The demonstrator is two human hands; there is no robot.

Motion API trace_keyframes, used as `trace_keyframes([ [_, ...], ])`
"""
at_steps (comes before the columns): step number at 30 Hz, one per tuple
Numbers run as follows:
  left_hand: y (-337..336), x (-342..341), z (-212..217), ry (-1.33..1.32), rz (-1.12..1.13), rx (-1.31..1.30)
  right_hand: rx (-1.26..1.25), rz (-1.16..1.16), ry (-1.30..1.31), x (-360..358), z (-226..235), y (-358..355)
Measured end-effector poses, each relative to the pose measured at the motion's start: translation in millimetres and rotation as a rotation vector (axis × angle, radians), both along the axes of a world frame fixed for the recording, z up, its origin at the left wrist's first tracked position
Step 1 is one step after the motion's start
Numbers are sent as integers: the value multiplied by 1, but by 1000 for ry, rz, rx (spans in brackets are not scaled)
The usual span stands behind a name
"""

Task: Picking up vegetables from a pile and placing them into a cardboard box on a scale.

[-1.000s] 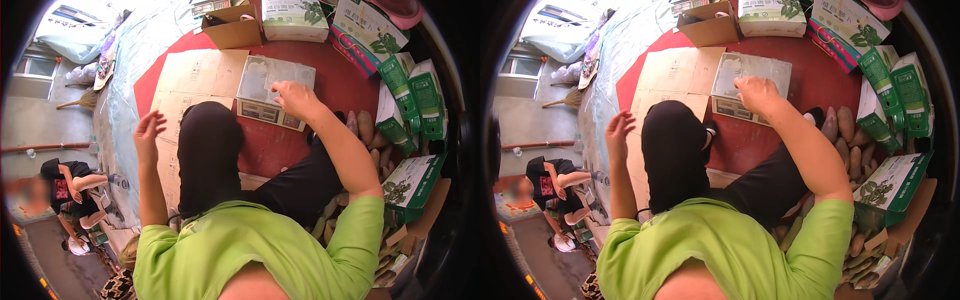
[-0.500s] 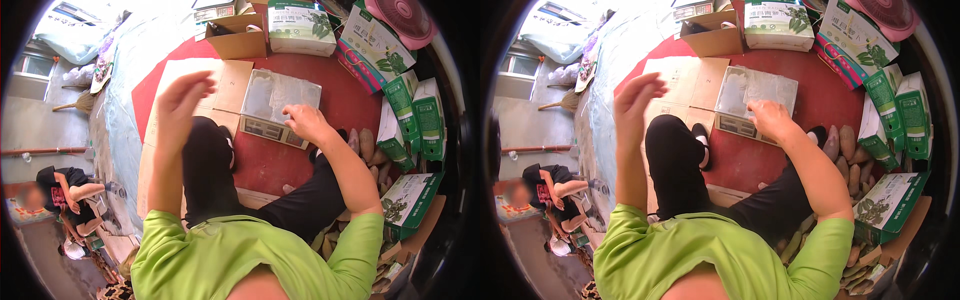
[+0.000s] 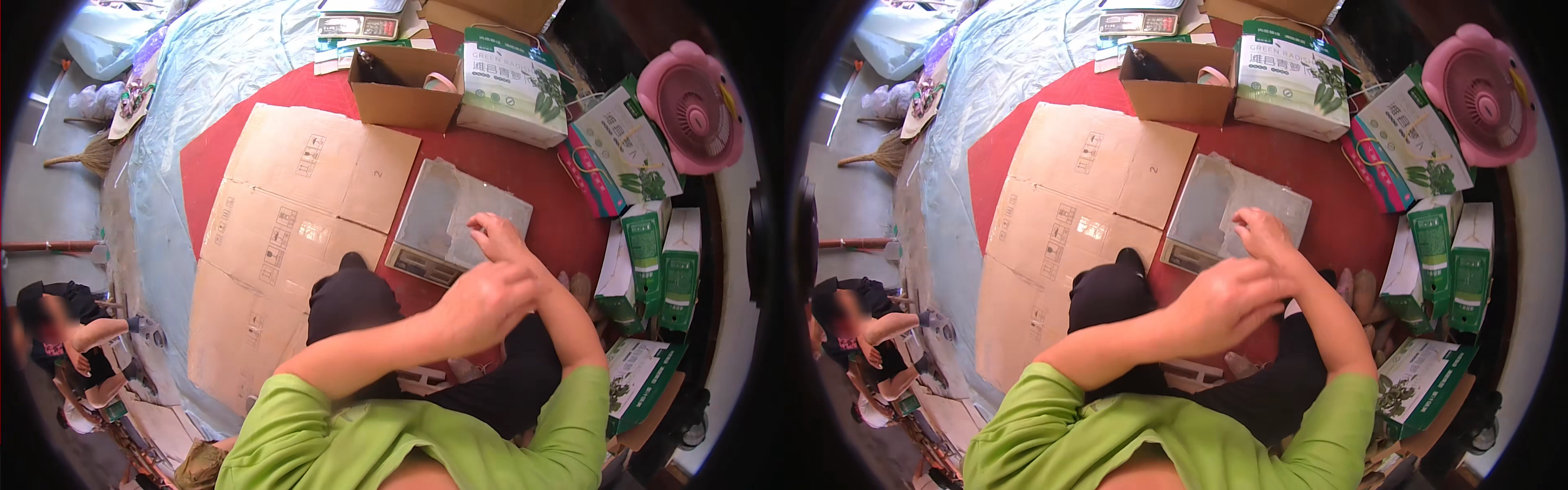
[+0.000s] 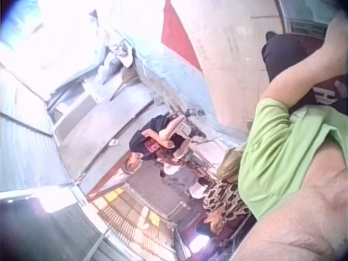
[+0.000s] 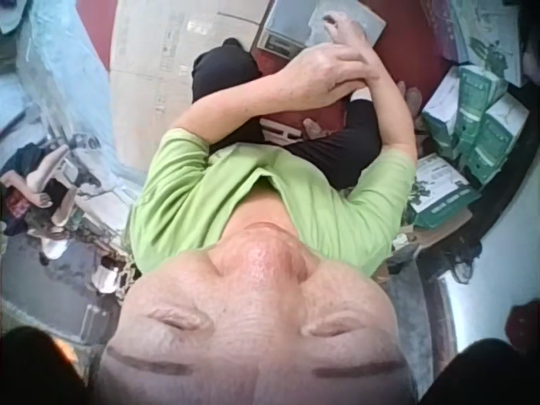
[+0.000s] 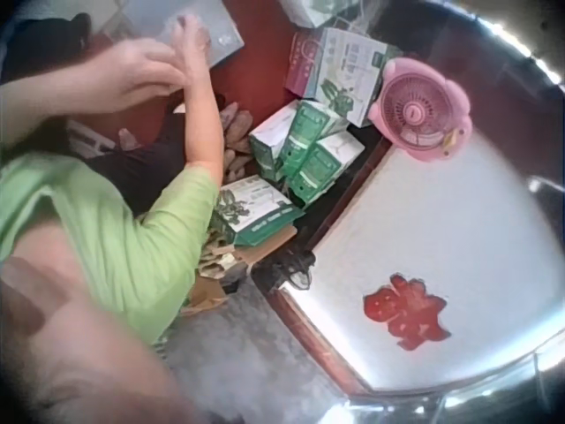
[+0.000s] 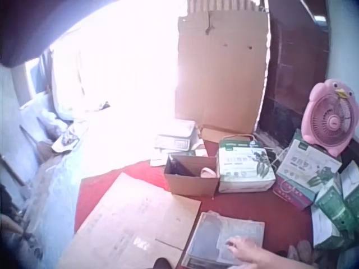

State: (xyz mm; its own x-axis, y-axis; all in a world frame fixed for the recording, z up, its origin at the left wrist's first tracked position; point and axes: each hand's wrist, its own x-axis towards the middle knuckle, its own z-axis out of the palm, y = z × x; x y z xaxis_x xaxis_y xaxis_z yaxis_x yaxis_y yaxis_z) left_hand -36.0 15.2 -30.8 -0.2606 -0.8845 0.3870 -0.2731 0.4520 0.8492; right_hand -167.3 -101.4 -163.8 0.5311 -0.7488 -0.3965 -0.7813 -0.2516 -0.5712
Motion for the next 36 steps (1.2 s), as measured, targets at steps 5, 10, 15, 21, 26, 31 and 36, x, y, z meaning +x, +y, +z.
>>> trace_keyframes([
  [5,8,32,19,181,-25,100,-295,16,-167,82,-21,-74],
  [10,11,57,18,281,-46,221,-449,-37,-217,170,-25,-148],
  [15,5,76,23,328,-42,309,-490,-60,-105,224,-38,-197],
  [21,2,88,19,413,-11,326,-455,-64,89,237,-71,-225],
  [26,2,90,21,369,-30,458,-599,-184,-15,231,-77,-238],
  [31,-3,93,23,356,-32,426,-650,-170,-137,215,-87,-242],
  [36,-1,89,22,316,-88,440,-651,-106,-203,191,-89,-236],
])
